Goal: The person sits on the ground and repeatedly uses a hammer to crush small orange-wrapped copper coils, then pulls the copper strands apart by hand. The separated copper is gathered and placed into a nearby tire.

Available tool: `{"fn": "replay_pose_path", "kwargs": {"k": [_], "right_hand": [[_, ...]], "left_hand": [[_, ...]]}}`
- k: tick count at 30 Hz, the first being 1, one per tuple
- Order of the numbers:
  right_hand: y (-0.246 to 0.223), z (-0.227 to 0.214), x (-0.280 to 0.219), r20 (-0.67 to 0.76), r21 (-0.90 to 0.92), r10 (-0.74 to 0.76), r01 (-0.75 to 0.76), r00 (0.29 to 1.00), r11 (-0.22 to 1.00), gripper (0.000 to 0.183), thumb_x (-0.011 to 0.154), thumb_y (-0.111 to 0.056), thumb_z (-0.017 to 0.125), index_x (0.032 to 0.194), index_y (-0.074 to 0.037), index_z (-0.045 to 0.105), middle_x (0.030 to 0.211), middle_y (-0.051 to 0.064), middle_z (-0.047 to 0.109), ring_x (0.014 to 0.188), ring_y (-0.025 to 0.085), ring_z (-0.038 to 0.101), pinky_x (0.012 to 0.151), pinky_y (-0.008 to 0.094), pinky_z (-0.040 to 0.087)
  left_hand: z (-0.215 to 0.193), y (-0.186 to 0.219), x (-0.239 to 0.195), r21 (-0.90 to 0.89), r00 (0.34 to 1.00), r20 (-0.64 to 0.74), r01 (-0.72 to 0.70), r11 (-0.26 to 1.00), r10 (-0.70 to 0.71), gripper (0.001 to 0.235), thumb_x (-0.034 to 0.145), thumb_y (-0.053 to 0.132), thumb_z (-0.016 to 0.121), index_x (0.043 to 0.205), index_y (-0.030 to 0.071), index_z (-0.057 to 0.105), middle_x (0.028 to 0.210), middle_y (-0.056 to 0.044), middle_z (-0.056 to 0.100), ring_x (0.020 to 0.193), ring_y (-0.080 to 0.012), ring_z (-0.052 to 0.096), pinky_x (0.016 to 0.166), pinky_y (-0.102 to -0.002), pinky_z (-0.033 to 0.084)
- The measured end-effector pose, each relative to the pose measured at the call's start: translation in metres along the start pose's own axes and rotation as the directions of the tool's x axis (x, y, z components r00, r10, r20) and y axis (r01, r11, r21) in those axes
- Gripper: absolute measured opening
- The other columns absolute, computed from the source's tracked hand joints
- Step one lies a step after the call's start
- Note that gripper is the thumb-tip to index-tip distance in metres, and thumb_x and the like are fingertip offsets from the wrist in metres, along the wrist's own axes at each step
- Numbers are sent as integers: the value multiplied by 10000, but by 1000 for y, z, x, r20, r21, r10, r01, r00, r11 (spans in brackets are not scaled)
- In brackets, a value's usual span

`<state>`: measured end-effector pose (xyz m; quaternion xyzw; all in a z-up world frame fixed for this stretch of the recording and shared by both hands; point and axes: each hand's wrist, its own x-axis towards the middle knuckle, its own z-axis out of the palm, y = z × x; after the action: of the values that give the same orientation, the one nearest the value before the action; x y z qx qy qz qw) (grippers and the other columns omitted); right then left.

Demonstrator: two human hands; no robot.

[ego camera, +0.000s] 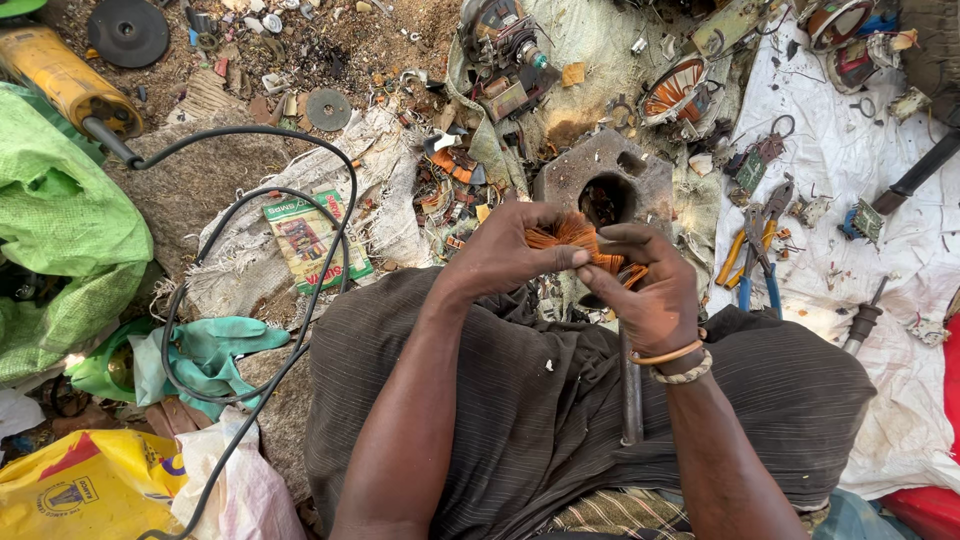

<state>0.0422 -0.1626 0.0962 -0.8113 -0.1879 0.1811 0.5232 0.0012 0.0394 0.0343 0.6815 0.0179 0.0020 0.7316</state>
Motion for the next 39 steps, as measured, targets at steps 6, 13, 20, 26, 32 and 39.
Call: {"fn": "replay_pose_path", "kwargs": {"k": [6,13,20,26,32,39], "right_hand": [[6,6,-3,-184,-219,-125,84,975,972,392,857,-170,863,1184,-50,683,1089,90,749,970,153,733,793,288,634],[16,21,-11,-205,-172,-126,91,971,981,325,910,-167,842,1192,-77,707,1041,71,766,904,139,733,747,264,620],[14,4,-3,-173,-169,-91,62,981,984,377,882,-219,830,1214,-81,717,986,59,759,844,114,731,689,251,623],[21,16,-2,-249,-80,-89,72,964,994,250,953,-233,794,1141,-72,760,960,68,757,811,122,731,669,258,617],[22,19,-2,-248,-107,-135,111,959,988,230,958,-242,760,1127,-85,754,1025,68,729,820,127,725,640,257,640],[21,11,-5,-200,-268,-165,108,966,957,224,963,-211,772,1135,-69,763,1040,88,741,839,152,700,689,276,588]], "left_hand": [[18,-11,4,-218,978,-188,49,975,-92,257,883,235,805,1056,54,750,944,-91,778,866,-163,741,797,-362,643],[18,-4,4,-295,948,-305,1,956,-95,250,949,200,728,1158,87,651,1011,-31,706,919,-131,707,804,-297,624],[7,10,4,-59,992,-87,89,994,-94,235,883,223,800,1052,63,770,918,-45,777,845,-119,720,757,-309,598],[14,-10,4,-186,988,-155,-44,982,15,160,953,224,752,1028,83,749,948,-24,749,885,-120,694,800,-320,597],[8,-12,2,11,993,-114,44,999,-43,115,981,192,718,1022,87,695,832,-68,664,815,-186,628,745,-375,559],[18,11,1,128,992,-118,-27,991,43,246,933,343,731,1016,113,765,1035,-42,710,926,-204,737,809,-360,618]]}}
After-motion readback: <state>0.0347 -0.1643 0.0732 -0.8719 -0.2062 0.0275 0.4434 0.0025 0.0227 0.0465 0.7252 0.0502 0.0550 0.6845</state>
